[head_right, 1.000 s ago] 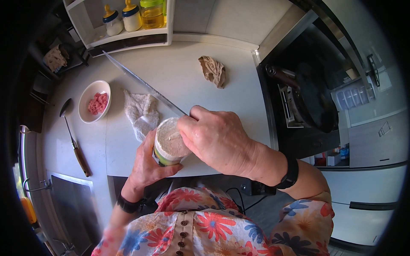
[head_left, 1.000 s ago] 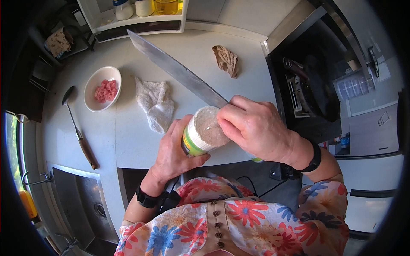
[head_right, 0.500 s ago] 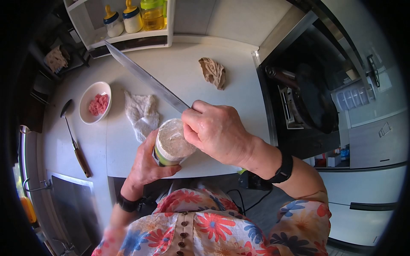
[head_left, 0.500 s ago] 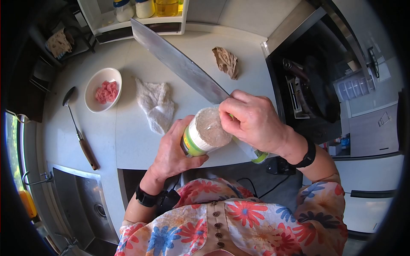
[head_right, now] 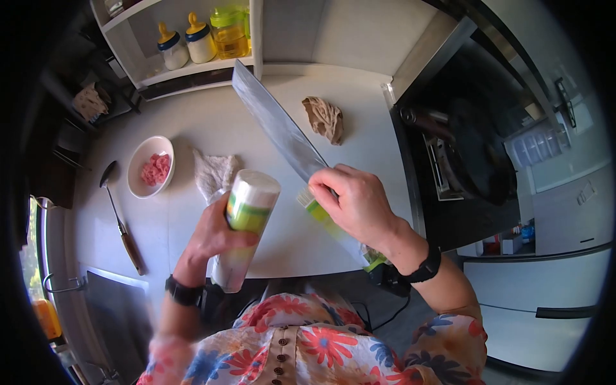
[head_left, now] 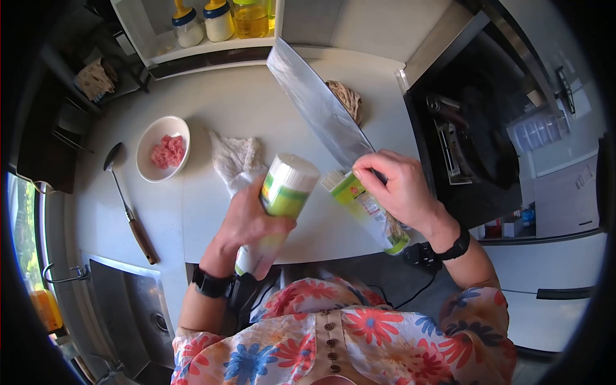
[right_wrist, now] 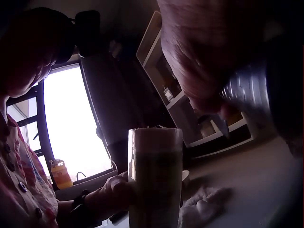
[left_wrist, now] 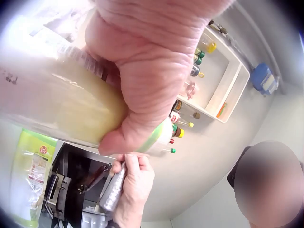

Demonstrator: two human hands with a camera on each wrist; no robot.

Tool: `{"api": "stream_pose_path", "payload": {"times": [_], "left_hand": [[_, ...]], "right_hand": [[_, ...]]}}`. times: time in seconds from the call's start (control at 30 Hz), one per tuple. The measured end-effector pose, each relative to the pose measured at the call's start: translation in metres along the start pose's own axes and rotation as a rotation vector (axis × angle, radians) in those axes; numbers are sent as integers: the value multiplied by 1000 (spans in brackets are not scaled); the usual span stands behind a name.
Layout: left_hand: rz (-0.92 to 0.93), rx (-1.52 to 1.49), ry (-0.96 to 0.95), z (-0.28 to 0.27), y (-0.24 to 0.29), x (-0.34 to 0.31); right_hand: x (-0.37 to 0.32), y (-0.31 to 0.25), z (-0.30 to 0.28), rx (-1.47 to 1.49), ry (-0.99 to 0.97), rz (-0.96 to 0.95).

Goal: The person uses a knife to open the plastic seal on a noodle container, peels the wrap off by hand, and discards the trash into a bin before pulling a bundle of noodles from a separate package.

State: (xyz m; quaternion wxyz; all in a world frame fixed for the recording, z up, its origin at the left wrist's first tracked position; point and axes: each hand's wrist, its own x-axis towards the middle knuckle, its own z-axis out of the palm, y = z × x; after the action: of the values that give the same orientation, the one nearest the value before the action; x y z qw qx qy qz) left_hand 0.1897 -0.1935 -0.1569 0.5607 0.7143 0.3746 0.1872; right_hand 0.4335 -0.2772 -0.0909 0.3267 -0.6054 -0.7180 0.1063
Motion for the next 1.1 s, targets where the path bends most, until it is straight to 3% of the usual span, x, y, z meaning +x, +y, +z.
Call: {"api": "stream_pose_path", "payload": {"times": [0.13,0.2,0.27,0.33,0.43,0.57,0.63,0.67,0.7,0.73,0.8,0.93,1.0,1.1], "left_hand": [[-236,378,-70,8,-25,43],[-295,445,-110,16,-36,62],[-291,515,-126,24,-37,73],[-316,554,-202,27,-38,83],[-326,560,-165,32,-44,86],[-247,637,-134,34,-43,74],[-216,644,-100,34,-55,58],[-117,664,-41,36,-67,47],[-14,682,23,32,-78,41],[-61,590,-65,21,-69,26],[-8,506,-90,12,-75,4],[66,445,-215,-5,-84,-13],[109,409,-245,-10,-93,-11],[156,349,-302,-14,-98,-5]], "right_hand": [[-13,0,-6,11,9,93],[-15,4,-10,-24,-9,3],[-11,-1,-14,-30,-4,32],[-8,-7,-22,-56,-82,197],[12,5,-30,-85,-96,52],[66,-11,-44,-88,-129,-31],[97,-27,-43,145,-217,94],[108,-28,-40,140,-220,78],[122,-27,-37,155,-324,182],[137,-30,-31,167,-426,288],[171,-43,-15,39,-432,215],[274,-93,15,293,-390,-13],[332,-132,29,-189,-246,-391],[404,-192,60,-619,-35,-589]]}}
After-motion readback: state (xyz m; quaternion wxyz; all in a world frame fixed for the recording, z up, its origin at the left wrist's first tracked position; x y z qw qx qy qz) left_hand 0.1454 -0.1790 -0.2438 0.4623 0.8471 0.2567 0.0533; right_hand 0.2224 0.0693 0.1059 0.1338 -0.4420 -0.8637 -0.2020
